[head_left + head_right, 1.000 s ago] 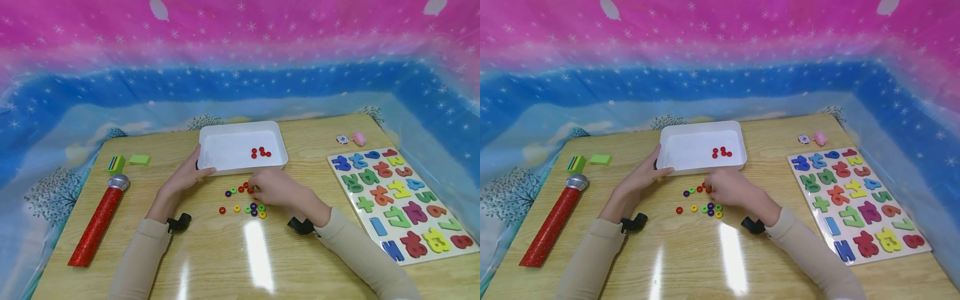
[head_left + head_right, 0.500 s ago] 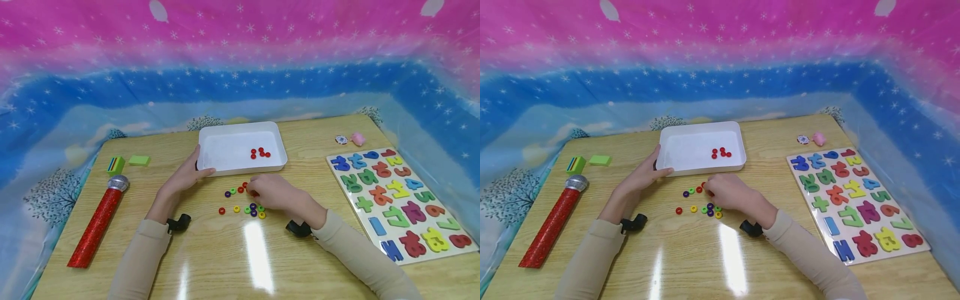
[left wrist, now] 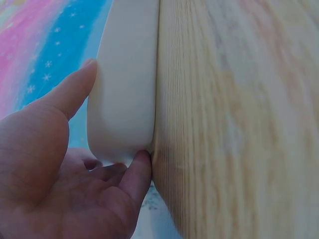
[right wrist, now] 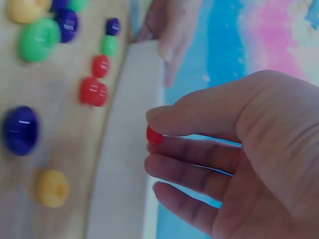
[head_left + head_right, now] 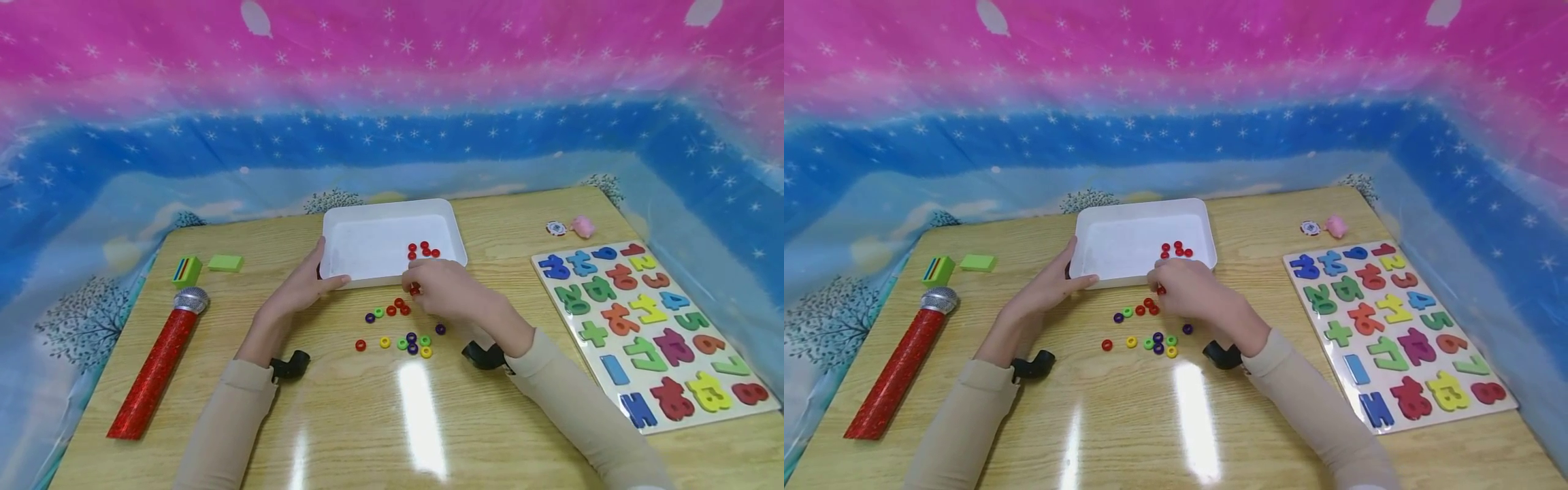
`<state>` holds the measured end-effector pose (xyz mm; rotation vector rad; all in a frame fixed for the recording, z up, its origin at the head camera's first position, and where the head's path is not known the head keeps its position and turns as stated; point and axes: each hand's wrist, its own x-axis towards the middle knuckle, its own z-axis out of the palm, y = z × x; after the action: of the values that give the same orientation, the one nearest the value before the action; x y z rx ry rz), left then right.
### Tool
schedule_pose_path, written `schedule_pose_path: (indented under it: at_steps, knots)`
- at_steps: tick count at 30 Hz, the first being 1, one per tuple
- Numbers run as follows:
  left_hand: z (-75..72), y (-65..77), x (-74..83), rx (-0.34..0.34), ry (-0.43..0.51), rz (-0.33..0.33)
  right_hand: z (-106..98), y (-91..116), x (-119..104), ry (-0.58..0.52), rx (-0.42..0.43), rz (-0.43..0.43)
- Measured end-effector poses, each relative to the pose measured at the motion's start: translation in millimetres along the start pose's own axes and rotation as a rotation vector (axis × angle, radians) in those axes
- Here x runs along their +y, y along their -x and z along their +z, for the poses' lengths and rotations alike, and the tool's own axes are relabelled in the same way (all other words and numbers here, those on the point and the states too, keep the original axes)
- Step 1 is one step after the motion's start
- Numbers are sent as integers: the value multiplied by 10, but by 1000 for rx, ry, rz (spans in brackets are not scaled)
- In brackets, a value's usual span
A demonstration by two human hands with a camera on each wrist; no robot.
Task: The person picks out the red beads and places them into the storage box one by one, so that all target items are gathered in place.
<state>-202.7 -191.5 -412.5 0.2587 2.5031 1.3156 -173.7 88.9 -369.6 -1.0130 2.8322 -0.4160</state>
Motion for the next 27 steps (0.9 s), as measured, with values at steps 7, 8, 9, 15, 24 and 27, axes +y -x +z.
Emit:
schedule_pose_path:
  at_steps: [7, 8, 9, 15, 24, 27]
  knots:
    - [-65, 133, 209, -12, 15, -19, -166, -212, 80, -40, 110, 44]
    - [-69, 158, 242, -13, 11, -20, -171, -249, 95, -36, 124, 50]
    - [-72, 178, 266, -16, 9, -21, -172, -283, 111, -27, 138, 56]
    - [-74, 186, 238, -21, -4, -18, -69, -523, 221, -31, 170, 111]
    - [-5, 5, -40, 25, -15, 32, 109, -805, 352, -11, 157, 93]
    - [21, -4, -42, 25, 3, 53, 160, -838, 378, 19, 140, 77]
